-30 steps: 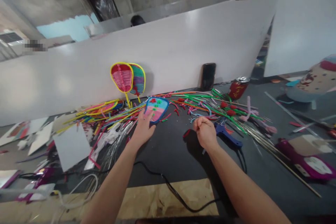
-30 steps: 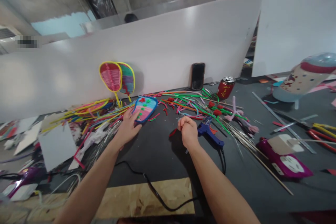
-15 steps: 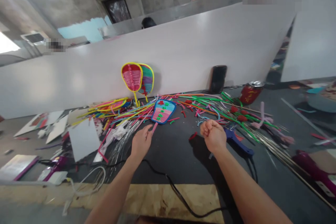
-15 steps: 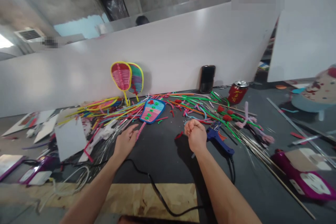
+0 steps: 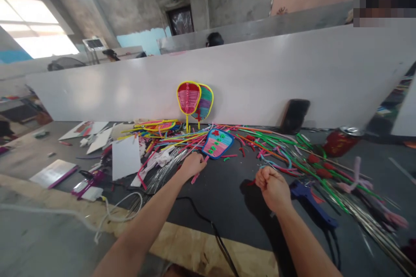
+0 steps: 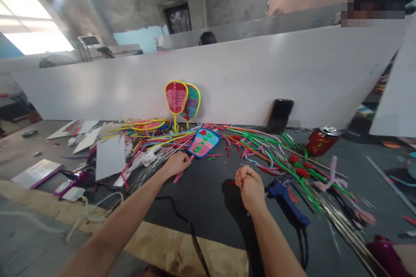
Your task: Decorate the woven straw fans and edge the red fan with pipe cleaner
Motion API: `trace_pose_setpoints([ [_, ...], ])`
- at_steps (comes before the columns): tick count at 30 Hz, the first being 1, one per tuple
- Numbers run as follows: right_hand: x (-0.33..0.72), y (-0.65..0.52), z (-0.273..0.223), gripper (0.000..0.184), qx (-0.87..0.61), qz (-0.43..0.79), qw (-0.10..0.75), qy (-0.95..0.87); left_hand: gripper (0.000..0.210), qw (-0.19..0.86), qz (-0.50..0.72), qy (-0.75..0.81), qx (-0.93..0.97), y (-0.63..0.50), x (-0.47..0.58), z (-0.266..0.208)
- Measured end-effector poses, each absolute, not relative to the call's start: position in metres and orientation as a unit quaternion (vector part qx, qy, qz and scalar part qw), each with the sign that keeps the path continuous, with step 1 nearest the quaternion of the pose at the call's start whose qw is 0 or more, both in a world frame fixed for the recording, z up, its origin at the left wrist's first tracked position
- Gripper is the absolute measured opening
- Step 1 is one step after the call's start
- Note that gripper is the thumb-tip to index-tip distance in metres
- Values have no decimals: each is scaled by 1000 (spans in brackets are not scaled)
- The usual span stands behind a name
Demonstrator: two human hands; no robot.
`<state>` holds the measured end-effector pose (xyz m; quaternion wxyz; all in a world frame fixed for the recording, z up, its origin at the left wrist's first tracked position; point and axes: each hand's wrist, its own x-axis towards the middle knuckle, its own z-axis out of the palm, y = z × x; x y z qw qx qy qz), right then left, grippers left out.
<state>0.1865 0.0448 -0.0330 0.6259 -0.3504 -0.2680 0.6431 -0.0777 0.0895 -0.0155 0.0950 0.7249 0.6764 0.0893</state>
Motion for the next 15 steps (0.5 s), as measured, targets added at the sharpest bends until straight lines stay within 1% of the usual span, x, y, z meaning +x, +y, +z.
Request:
trace_pose_setpoints([
  [3, 187, 46, -35, 13, -355, 642, 622, -272, 16, 101, 104, 669, 729, 91, -75, -12],
  [9, 187, 49, -39, 10, -361, 637, 624, -274, 21, 99, 172, 637, 745, 90, -61, 3],
  [15, 186, 52, -41, 8, -370, 628, 627, -277, 16, 75, 257, 610, 745, 128, -31, 17],
])
